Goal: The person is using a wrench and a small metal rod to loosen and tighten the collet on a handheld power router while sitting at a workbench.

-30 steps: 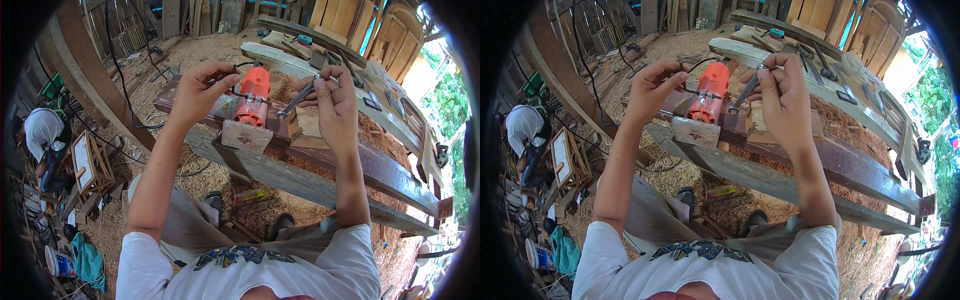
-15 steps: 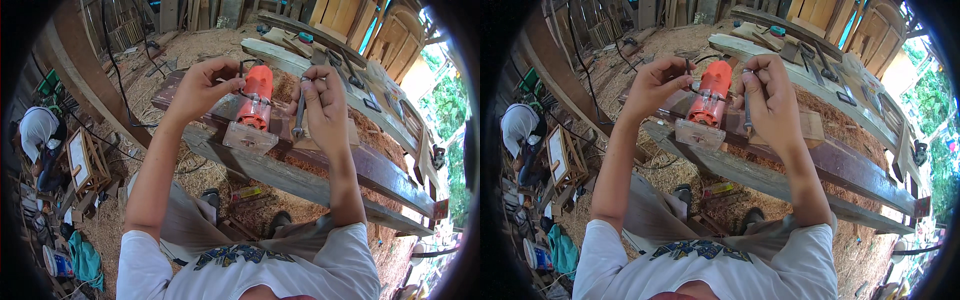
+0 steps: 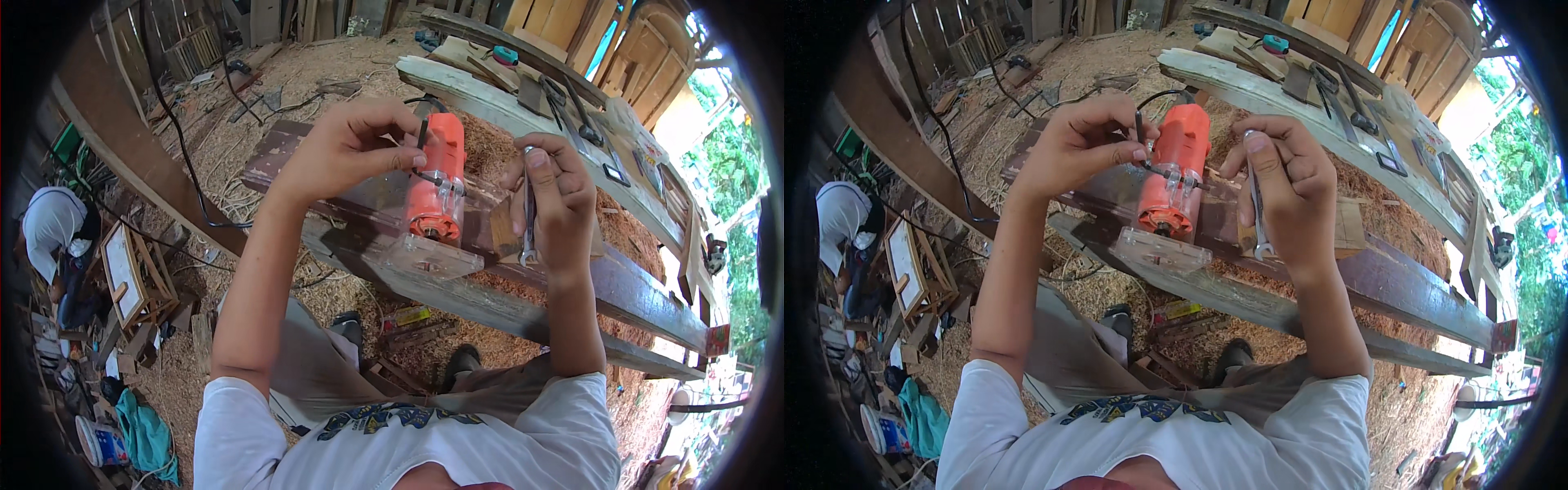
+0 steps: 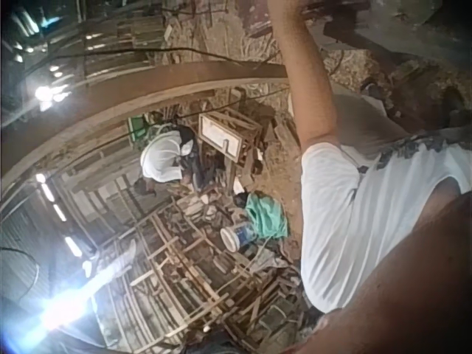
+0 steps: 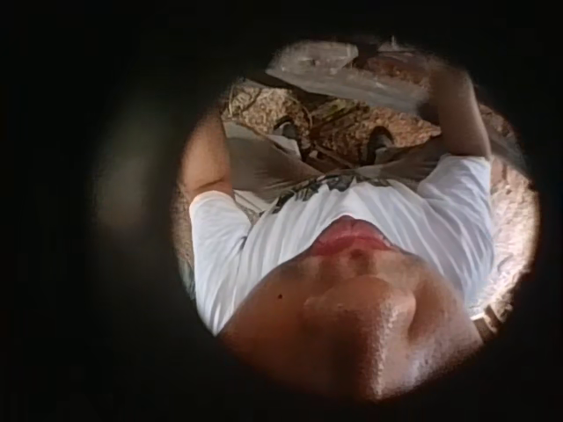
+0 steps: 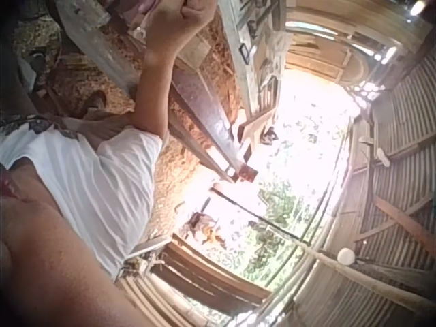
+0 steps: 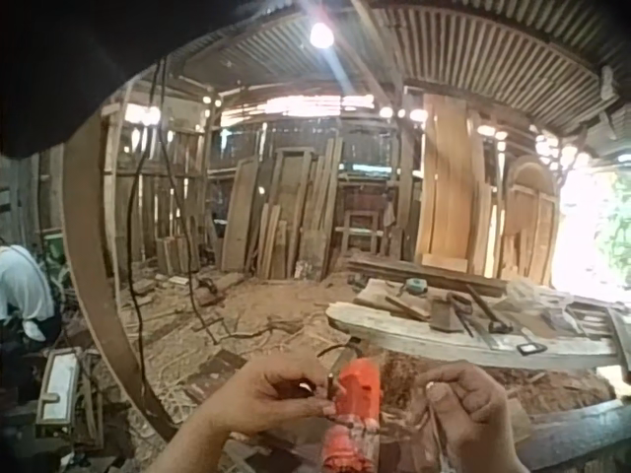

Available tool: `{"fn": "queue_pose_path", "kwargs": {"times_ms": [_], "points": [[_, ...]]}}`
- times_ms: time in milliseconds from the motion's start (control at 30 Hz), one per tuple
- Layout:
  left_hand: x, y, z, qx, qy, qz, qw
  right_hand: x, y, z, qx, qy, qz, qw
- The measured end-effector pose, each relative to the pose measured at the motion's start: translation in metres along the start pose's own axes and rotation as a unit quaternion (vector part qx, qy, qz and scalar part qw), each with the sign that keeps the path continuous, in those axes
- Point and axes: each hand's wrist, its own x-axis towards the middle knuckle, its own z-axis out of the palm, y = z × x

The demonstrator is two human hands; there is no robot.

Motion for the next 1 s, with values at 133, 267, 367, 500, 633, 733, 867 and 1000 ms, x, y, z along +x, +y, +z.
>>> {"fn": "queue_pose_path", "kwargs": {"times_ms": [133, 267, 367, 500, 633, 733, 867, 1000], "points": [[0.005, -0.009, 0.001, -0.04, -0.025, 0.006, 0.999, -0.005, -0.002, 0.001, -0.04, -0.001, 0.046, 0.998], [0.01, -0.012, 0.002, -0.04, -0.057, 0.025, 0.997, -0.009, -0.006, 0.002, -0.04, -0.004, 0.067, 0.997], [0.016, -0.017, 0.004, -0.06, -0.061, 0.022, 0.996, -0.014, -0.007, -0.001, 0.031, 0.012, 0.043, 0.998], [0.014, -0.022, 0.005, -0.108, -0.052, 0.004, 0.993, -0.03, -0.009, -0.004, -0.059, -0.042, 0.099, 0.992], [0.014, -0.02, 0.007, -0.078, -0.06, -0.005, 0.995, -0.053, -0.016, -0.006, -0.334, -0.128, -0.073, 0.931], [0.004, -0.014, 0.013, -0.052, -0.055, -0.004, 0.997, -0.065, -0.025, 0.004, -0.368, -0.156, -0.058, 0.915], [0.0, -0.014, 0.031, 0.036, -0.008, 0.027, 0.999, -0.07, -0.019, 0.001, -0.417, -0.181, -0.106, 0.884], [-0.002, -0.01, 0.032, 0.13, -0.011, 0.04, 0.991, -0.071, -0.022, 0.003, -0.435, -0.184, -0.143, 0.87]]}}
